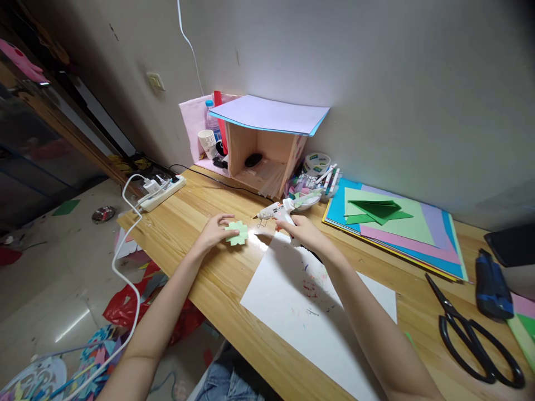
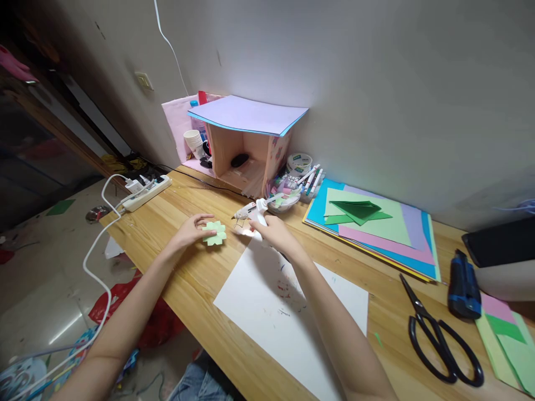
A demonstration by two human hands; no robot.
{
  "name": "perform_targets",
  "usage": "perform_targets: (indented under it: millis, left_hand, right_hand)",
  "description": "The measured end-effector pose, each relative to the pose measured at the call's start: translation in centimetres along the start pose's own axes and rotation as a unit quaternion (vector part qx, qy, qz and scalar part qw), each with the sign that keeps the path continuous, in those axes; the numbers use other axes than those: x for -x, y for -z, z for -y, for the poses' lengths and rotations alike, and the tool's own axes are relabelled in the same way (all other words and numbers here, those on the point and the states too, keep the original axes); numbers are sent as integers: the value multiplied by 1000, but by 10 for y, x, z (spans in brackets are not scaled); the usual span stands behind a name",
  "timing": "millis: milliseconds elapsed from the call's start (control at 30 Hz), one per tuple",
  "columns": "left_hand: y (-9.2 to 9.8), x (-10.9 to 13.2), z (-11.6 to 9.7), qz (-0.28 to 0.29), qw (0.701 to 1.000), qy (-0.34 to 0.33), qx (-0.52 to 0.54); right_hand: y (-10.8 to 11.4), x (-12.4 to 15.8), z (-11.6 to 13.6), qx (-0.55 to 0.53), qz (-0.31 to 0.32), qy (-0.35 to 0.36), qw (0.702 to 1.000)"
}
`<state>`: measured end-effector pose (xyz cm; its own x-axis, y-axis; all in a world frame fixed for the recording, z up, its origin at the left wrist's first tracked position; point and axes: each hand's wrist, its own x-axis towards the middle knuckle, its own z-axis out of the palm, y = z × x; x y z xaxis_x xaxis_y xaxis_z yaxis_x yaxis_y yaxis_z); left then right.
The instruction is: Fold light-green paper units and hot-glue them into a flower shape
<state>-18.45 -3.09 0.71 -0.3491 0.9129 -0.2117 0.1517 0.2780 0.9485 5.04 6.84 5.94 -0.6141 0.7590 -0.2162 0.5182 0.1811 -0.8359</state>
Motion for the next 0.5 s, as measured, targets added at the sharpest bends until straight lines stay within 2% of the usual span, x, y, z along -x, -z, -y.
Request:
perform_targets:
  millis: [100,200,333,433,500]
  left_hand:
    - [-10,-9,-1,76,996,-10,-35]
    - [-24,-18,1,89,991,-22,-92]
    - [-36,-22,1,39,981,-105,-161]
    - [-39,-12,1,-30,963,-167,-208]
    - [-42,0,3,-82,949,-164,-256]
  right_hand:
    - [5,0,1,6,-4,-2,1000]
    - [9,1,2,13,-18,-5,1000]
    - [14,0,2,8,-25,-19,999]
    - [16,-1,-1,3,-31,-17,999]
    - [17,-2,-2,0,-29,-19,999]
